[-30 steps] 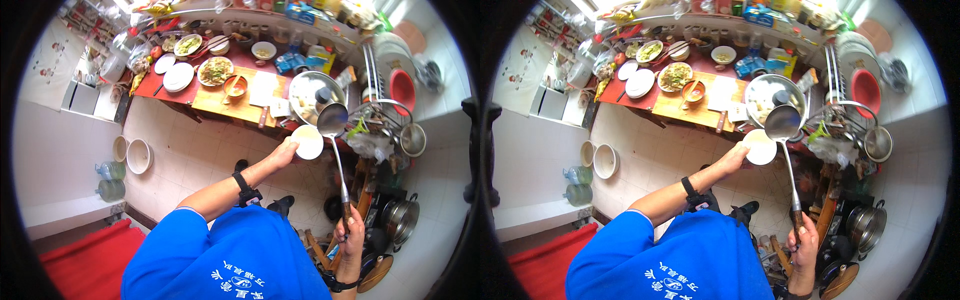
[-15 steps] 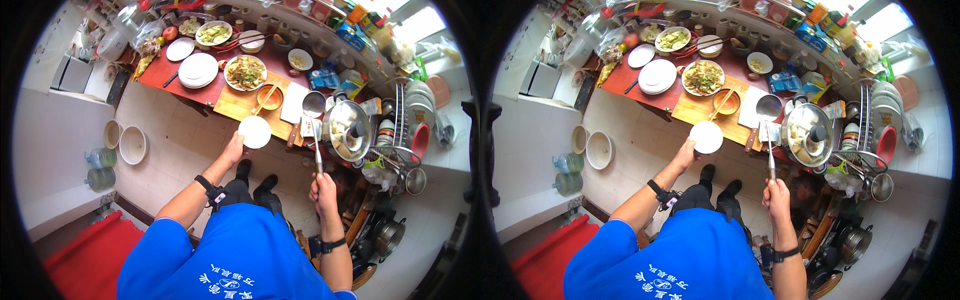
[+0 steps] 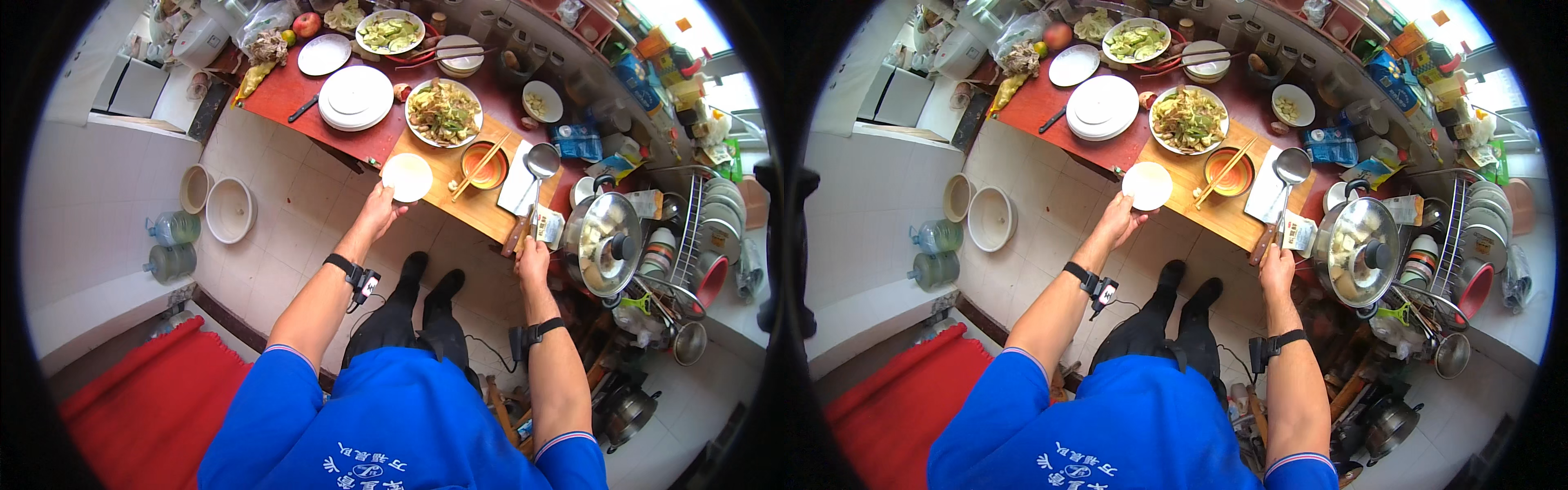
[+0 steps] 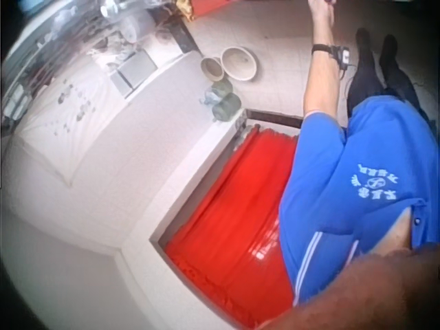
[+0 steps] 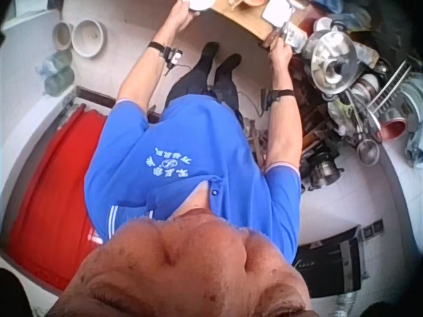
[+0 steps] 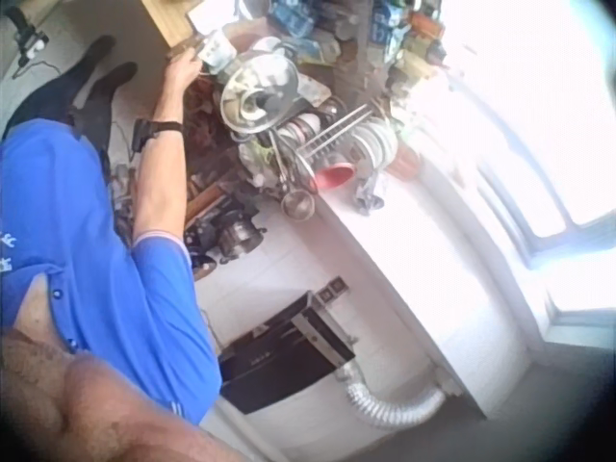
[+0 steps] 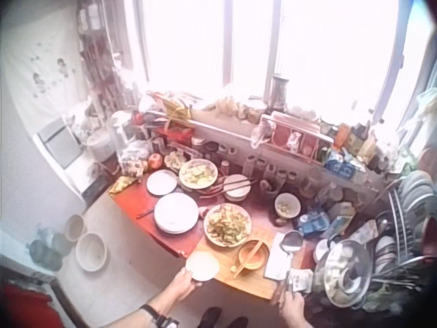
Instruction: The person cooks a stir-fry dish in a wok on a portable stove. They add salt, pour beaten eggs into the wok, stir the mixture, and then scoop hot water from a pot into a bowl.
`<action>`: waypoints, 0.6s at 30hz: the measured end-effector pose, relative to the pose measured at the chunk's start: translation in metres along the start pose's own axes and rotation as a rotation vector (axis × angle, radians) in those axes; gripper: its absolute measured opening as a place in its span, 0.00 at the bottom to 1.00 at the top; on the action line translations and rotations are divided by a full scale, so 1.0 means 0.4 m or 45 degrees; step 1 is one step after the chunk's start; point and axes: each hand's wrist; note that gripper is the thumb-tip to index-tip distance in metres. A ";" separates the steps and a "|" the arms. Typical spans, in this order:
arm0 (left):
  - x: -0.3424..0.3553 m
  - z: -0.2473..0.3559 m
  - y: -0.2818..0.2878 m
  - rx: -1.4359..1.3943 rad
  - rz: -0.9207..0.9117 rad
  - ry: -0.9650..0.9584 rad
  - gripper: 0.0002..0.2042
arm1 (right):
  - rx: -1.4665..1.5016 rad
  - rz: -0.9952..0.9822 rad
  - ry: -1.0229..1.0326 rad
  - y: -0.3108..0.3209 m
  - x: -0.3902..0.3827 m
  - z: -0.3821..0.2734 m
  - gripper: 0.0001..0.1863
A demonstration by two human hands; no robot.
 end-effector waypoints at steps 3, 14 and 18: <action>0.053 -0.006 0.005 -0.019 0.024 0.045 0.20 | -0.026 0.050 0.045 -0.028 0.036 0.013 0.15; 0.157 -0.010 0.000 0.250 0.104 0.161 0.24 | -0.683 -0.032 -0.226 -0.079 0.060 0.074 0.30; 0.161 -0.005 -0.002 0.465 0.142 0.170 0.25 | -0.681 -0.105 -0.185 -0.066 0.017 0.069 0.32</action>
Point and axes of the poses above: each hand's wrist, its own x-axis towards the middle knuckle, its own y-axis out of the back of the hand, z = x × y, and after that the axes turned 13 degrees about -z, right-handed
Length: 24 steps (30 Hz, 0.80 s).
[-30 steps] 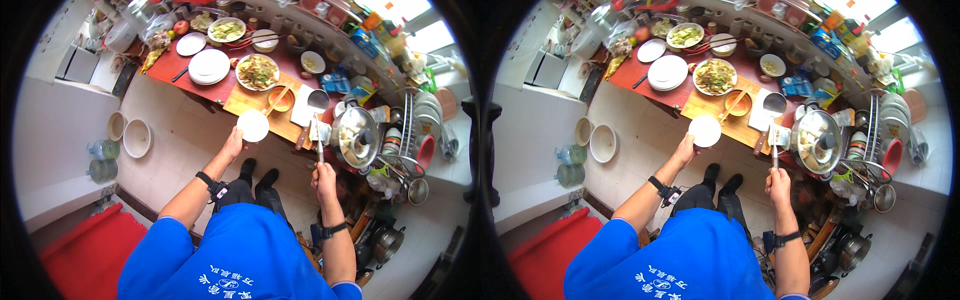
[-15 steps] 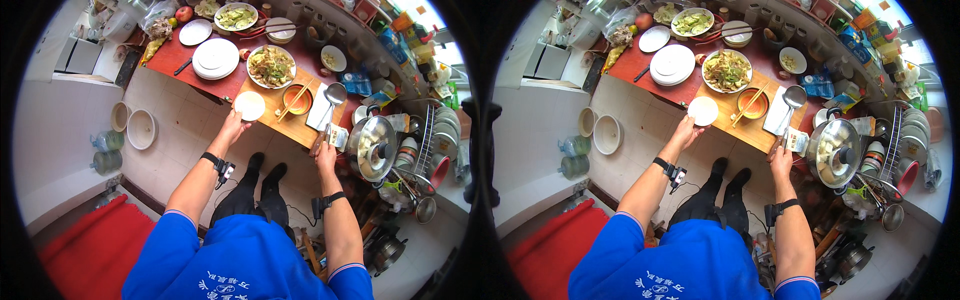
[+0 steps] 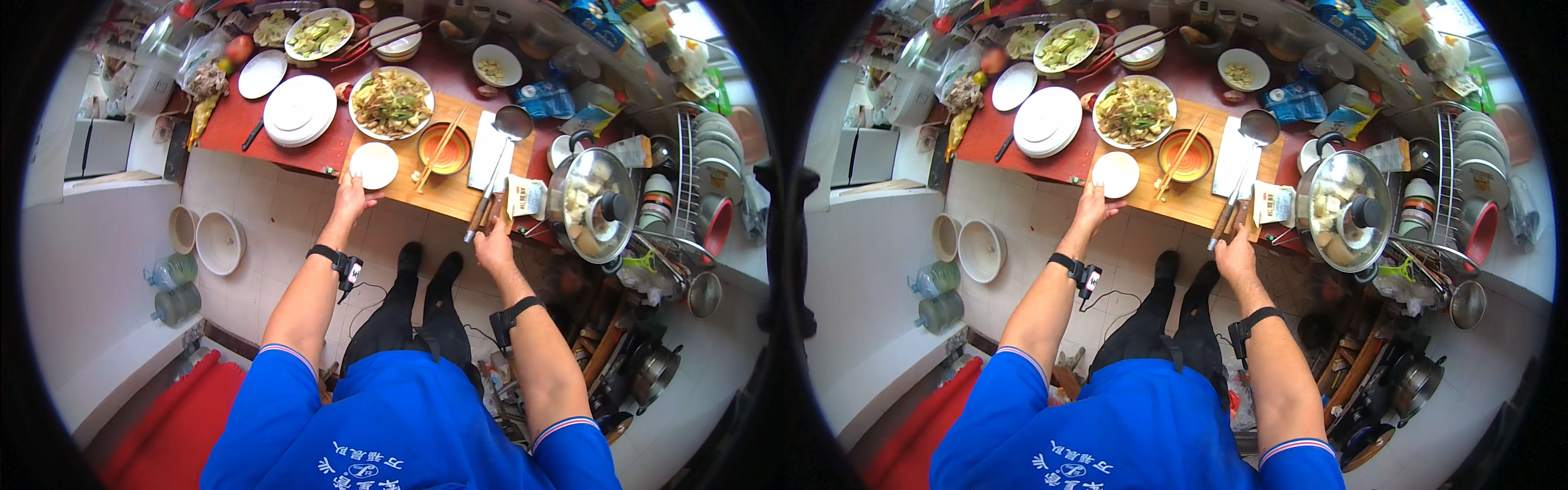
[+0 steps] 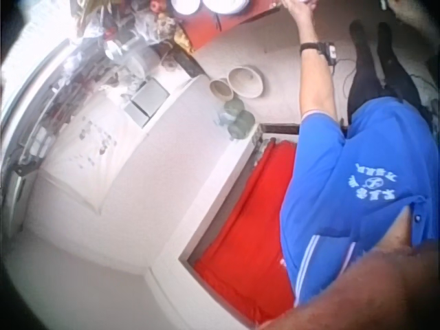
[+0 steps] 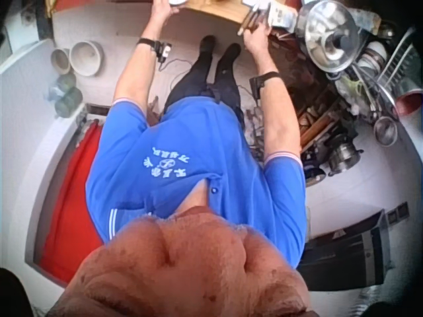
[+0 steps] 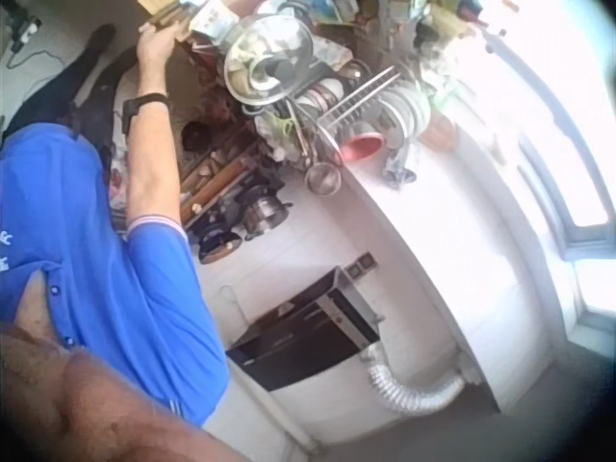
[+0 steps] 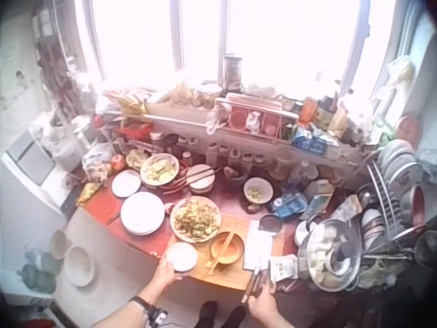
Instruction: The person cooks a stir-fry dish in a wok on a portable stove. They add salt, pour beaten eggs into the wok, stir the mixture, and then scoop hot water from a pot into a bowl.
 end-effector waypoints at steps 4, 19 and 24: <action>-0.002 0.002 -0.003 0.046 0.016 0.004 0.27 | -0.143 -0.041 0.126 0.005 -0.093 0.037 0.28; -0.268 -0.407 0.105 0.677 -0.263 0.715 0.27 | 0.346 0.038 -0.412 0.115 -0.690 0.773 0.24; -0.413 -0.455 -0.122 1.009 -0.559 1.121 0.37 | 0.858 0.702 -0.485 0.221 -0.998 1.142 0.17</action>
Point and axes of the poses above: each hand's wrist, its own x-axis towards the middle knuckle, its own y-axis out of the back of the hand, z = x × y, and after that the axes turned 13 degrees about -z, right-handed
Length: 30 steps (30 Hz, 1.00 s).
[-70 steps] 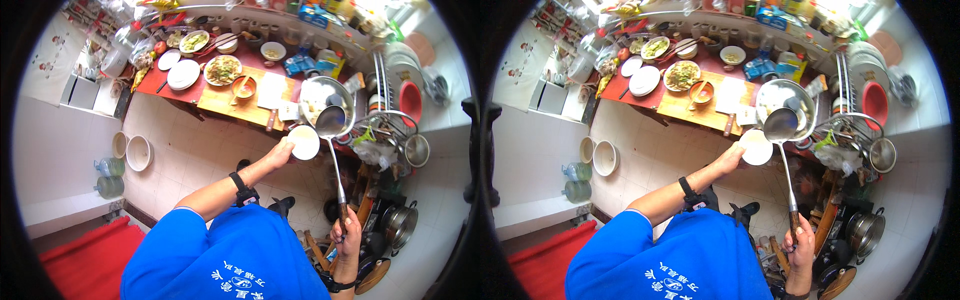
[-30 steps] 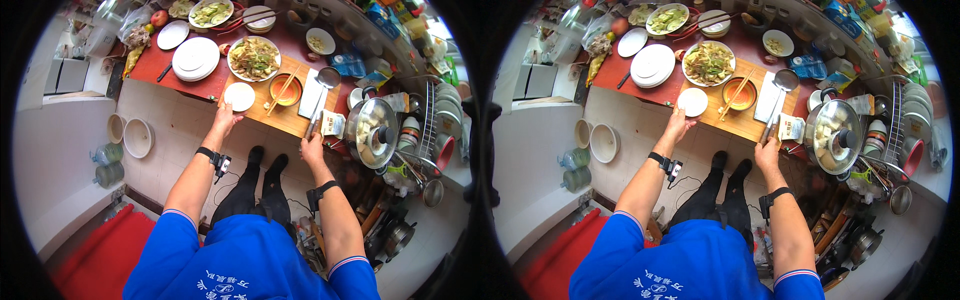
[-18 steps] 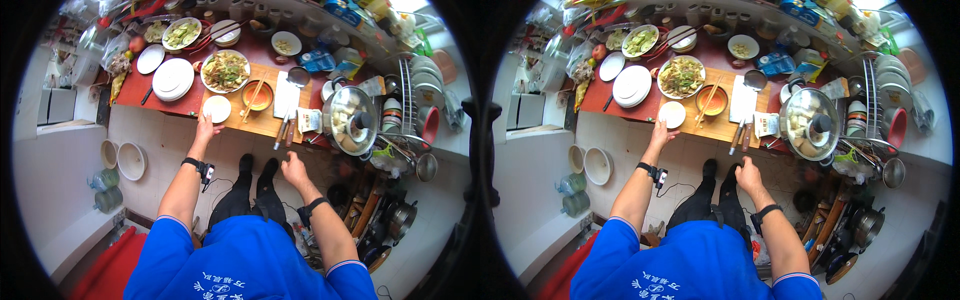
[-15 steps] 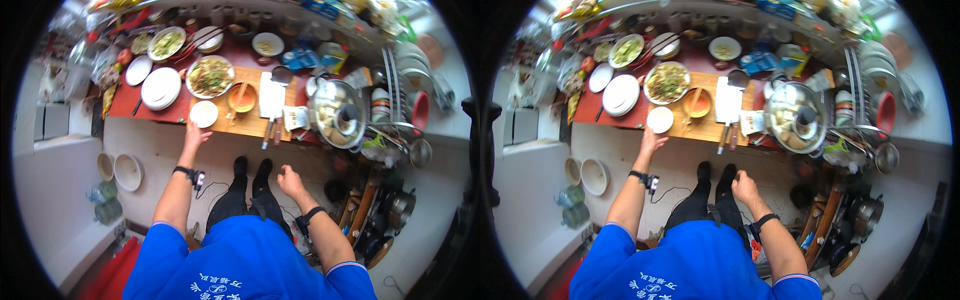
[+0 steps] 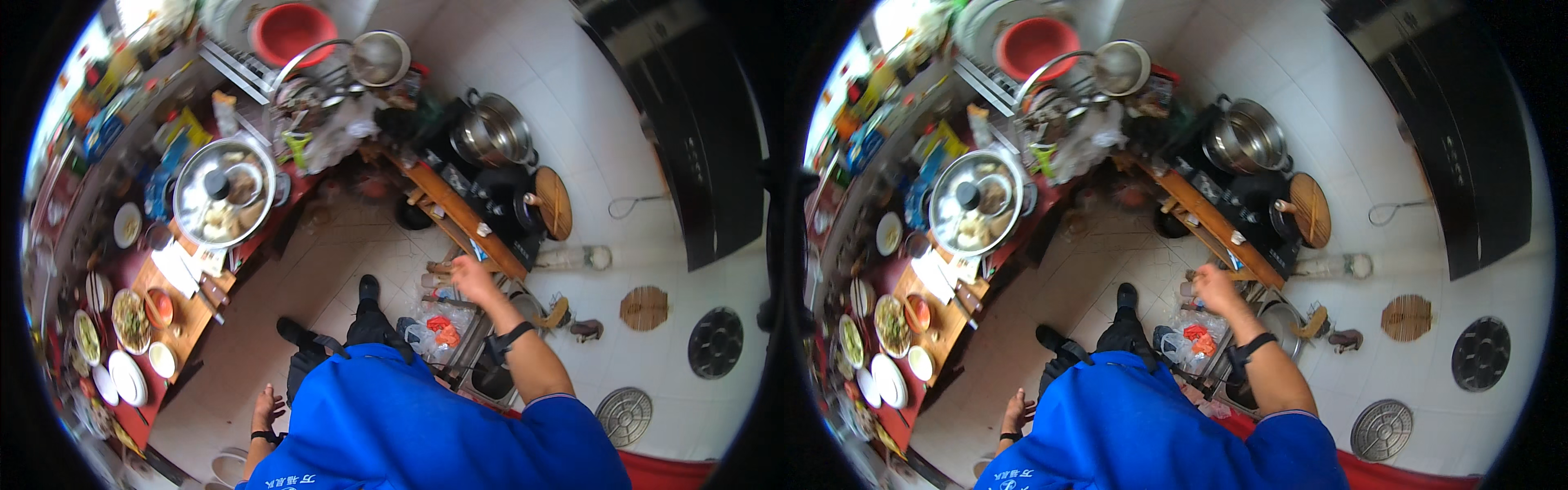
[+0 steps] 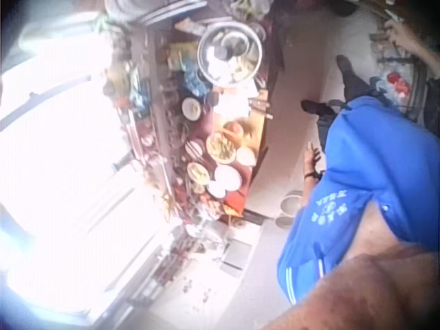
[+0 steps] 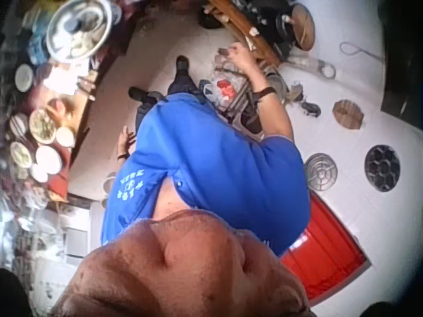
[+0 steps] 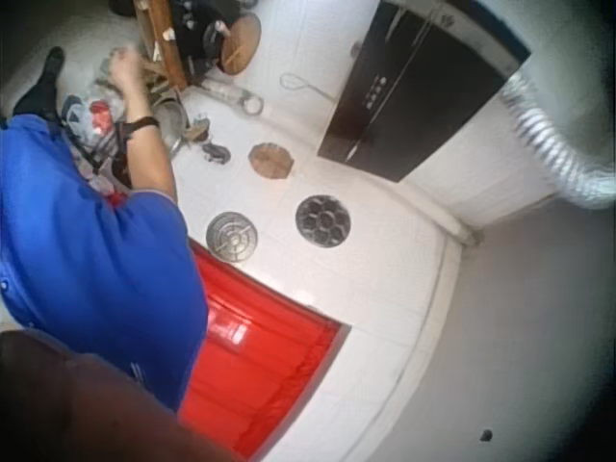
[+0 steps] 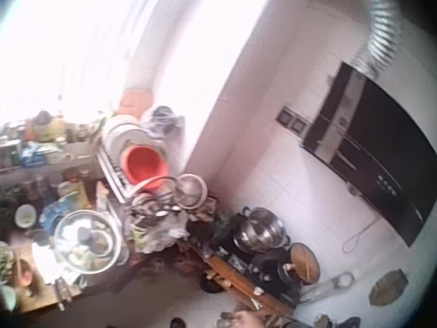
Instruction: The person cooks a stir-fry dish in a wok on a portable stove. They add salt, pour beaten eggs into the wok, stir the mixture, and then scoop hot water from a pot into a bowl.
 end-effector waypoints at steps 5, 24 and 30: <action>-0.035 0.252 -0.261 0.347 -0.072 0.041 0.36 | 0.217 0.633 0.046 0.544 0.054 0.251 0.12; -0.022 0.593 -0.925 0.942 0.205 -0.106 0.29 | -0.460 0.691 -0.567 1.064 0.416 0.589 0.21; 0.046 0.678 -0.932 0.758 0.060 -0.059 0.28 | -0.468 0.849 -0.332 1.124 0.359 0.535 0.19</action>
Point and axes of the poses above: each hand's wrist, its own x-axis towards the middle knuckle, its own y-axis out of the back of the hand, z = x × y, and after that the axes turned 13 degrees about -z, right-handed
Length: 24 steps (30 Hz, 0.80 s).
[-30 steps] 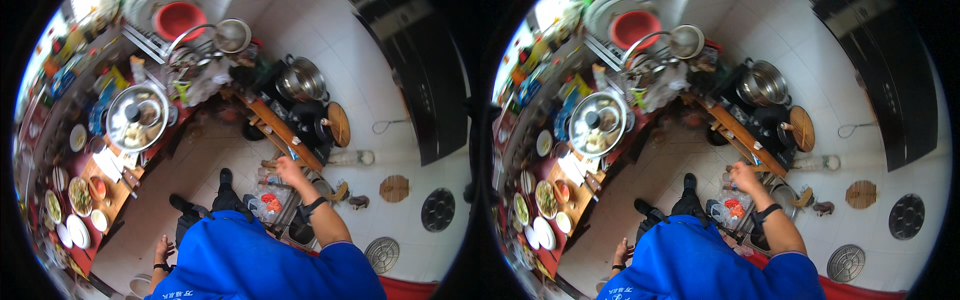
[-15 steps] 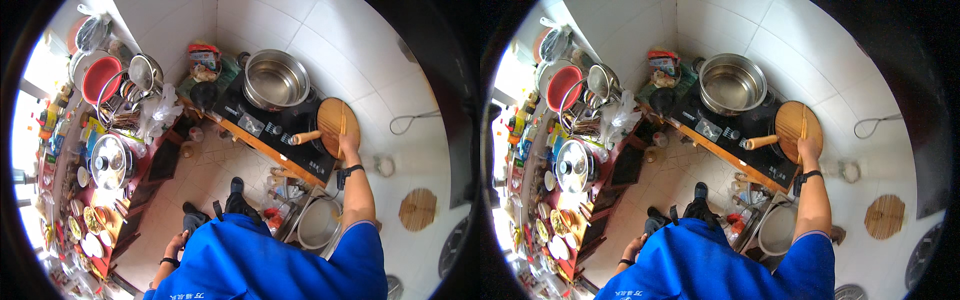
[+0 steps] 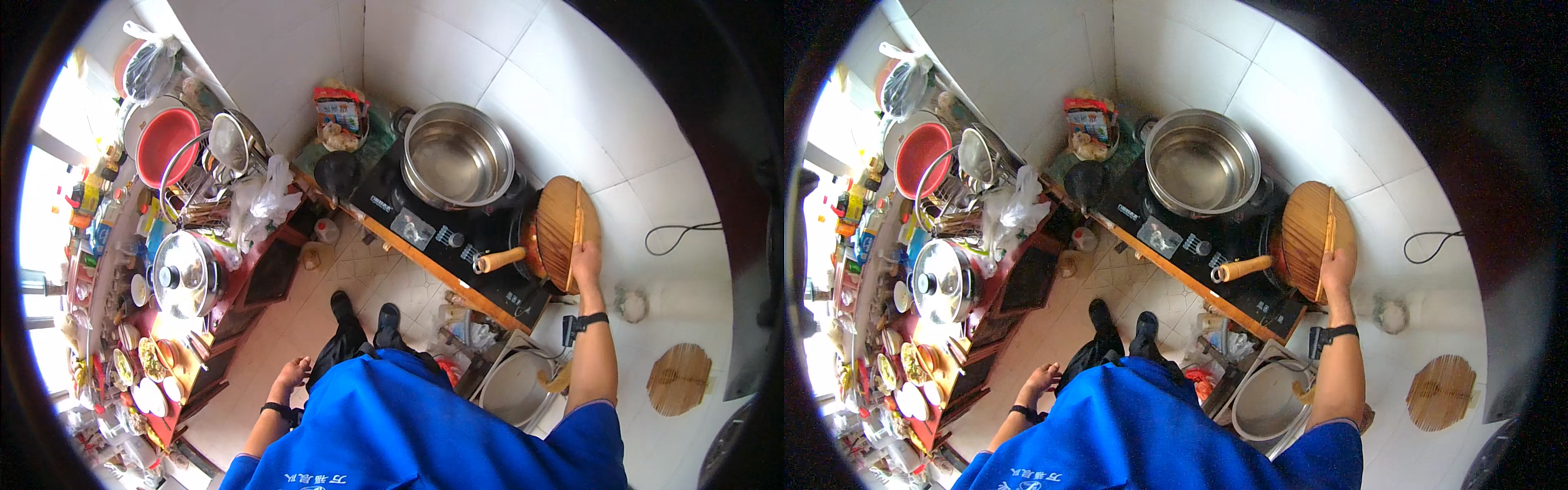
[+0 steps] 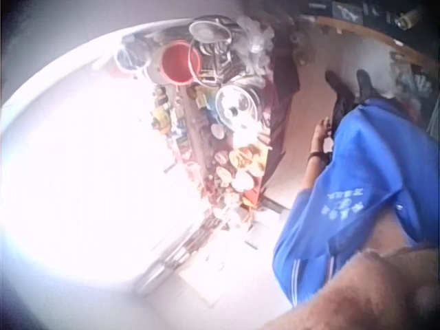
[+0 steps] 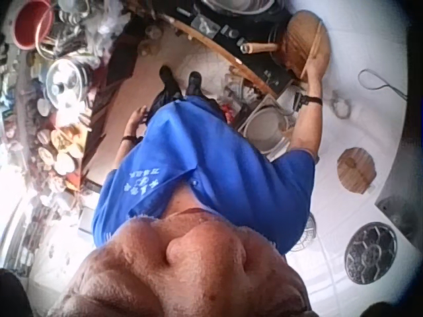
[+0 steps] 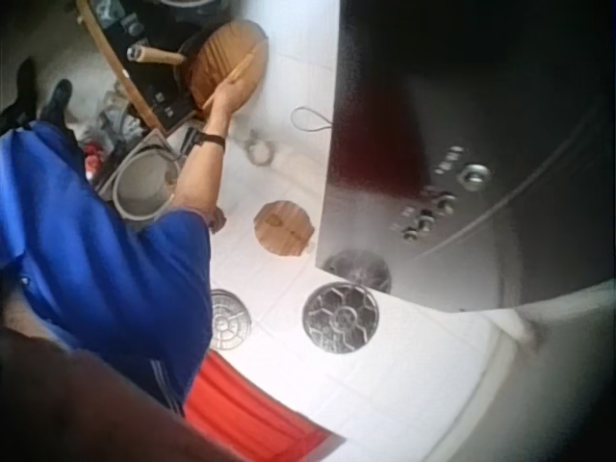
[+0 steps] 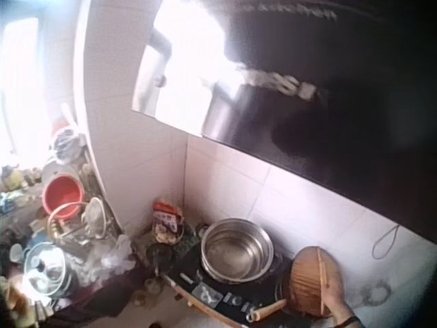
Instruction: The person cooks a stir-fry dish in a wok on a portable stove. They add salt, pour beaten eggs into the wok, stir the mixture, and then scoop hot water from a pot into a bowl.
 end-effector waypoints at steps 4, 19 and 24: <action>0.037 0.051 0.043 0.020 0.026 -0.014 0.28 | 0.159 0.090 0.234 0.127 0.014 -0.176 0.18; -0.023 -0.034 0.175 -0.175 0.083 -0.087 0.27 | -0.012 -0.025 0.345 -0.014 0.019 -0.826 0.16; 0.005 -0.047 0.195 -0.002 0.014 0.022 0.28 | 0.401 0.206 0.533 0.024 -0.188 -0.752 0.22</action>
Point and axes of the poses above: each hand's wrist, its own x-axis towards the middle knuckle, its own y-axis out of the back of the hand, z = x × y, and after that the axes turned 13 degrees about -z, right-handed
